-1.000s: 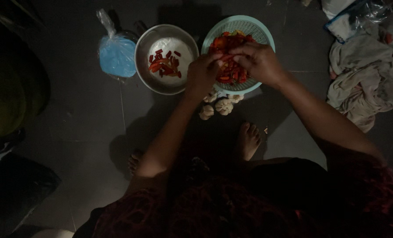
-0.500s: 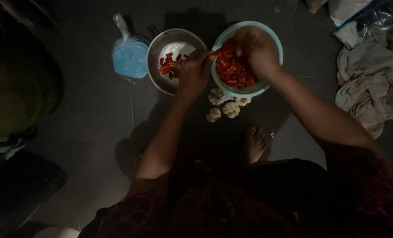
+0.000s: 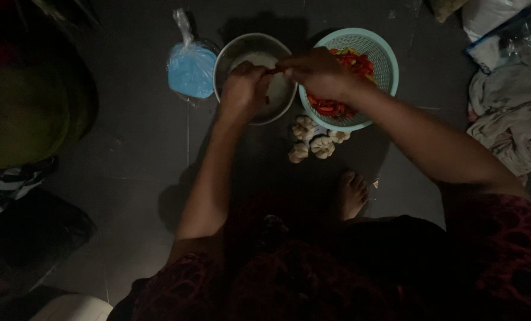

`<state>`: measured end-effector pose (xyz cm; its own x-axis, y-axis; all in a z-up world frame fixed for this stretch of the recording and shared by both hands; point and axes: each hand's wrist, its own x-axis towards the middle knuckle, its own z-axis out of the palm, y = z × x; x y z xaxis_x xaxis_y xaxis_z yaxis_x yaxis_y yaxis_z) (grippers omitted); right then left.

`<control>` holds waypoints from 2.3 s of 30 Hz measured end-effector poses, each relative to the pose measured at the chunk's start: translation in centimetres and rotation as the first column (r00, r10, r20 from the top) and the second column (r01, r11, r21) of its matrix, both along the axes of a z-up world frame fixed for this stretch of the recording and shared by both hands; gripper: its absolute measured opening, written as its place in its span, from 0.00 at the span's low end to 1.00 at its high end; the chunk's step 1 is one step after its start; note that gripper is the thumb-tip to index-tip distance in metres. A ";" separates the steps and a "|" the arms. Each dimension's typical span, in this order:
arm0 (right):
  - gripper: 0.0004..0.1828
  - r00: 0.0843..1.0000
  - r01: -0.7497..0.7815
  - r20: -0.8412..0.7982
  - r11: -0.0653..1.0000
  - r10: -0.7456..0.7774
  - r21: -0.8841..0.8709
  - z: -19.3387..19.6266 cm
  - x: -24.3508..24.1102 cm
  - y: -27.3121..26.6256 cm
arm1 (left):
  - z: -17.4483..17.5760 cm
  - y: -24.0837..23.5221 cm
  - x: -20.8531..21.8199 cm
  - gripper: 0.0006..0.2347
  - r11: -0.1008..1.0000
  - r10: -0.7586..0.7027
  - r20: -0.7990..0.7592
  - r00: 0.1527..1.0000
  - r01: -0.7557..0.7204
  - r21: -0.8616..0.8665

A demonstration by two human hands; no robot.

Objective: The person sorts red chilies by hand, picking them from a basket and placing them into a metal bowl, while whole garlic bulbs sit nearby on the floor.

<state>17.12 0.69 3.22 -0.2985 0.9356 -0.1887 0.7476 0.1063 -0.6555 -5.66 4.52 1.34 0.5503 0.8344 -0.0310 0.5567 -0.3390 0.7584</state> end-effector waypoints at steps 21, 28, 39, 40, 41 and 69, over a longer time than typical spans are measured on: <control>0.13 0.999 0.038 -0.028 0.989 -0.042 -0.142 -0.6 -4.7 2.4 | -1.4 0.0 -0.8 0.06 0.979 0.080 -0.106 0.991 -0.098 -0.179; 0.08 0.986 -0.088 0.157 0.984 0.063 0.157 -4.0 -5.7 0.6 | -2.0 0.0 -1.2 0.08 0.955 0.201 -0.045 0.979 -0.185 0.233; 0.19 0.969 0.088 -0.205 0.971 -0.135 -0.224 -1.8 4.5 2.0 | -3.4 -4.7 2.5 0.10 0.812 -0.484 -0.123 0.867 0.392 -0.432; 0.20 0.956 0.121 -0.242 0.973 -0.169 -0.198 -1.6 4.5 1.8 | -3.3 -5.8 3.5 0.10 0.795 -0.526 -0.143 0.838 0.425 -0.432; 0.21 0.918 0.033 -0.384 0.983 -0.101 -0.180 -1.6 4.1 1.7 | -3.1 -6.7 4.2 0.11 0.787 -0.559 -0.169 0.812 0.456 -0.415; 0.14 0.956 0.178 -0.231 0.983 -0.182 -0.037 0.8 8.2 -8.1 | -2.3 -4.4 9.6 0.15 0.777 -0.016 0.131 0.991 0.095 -0.623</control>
<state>25.28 -7.43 4.05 -0.1630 0.9752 -0.1495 0.5800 -0.0279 -0.8141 3.94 0.12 -0.96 0.6273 0.6199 -0.4715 0.4500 0.2057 0.8690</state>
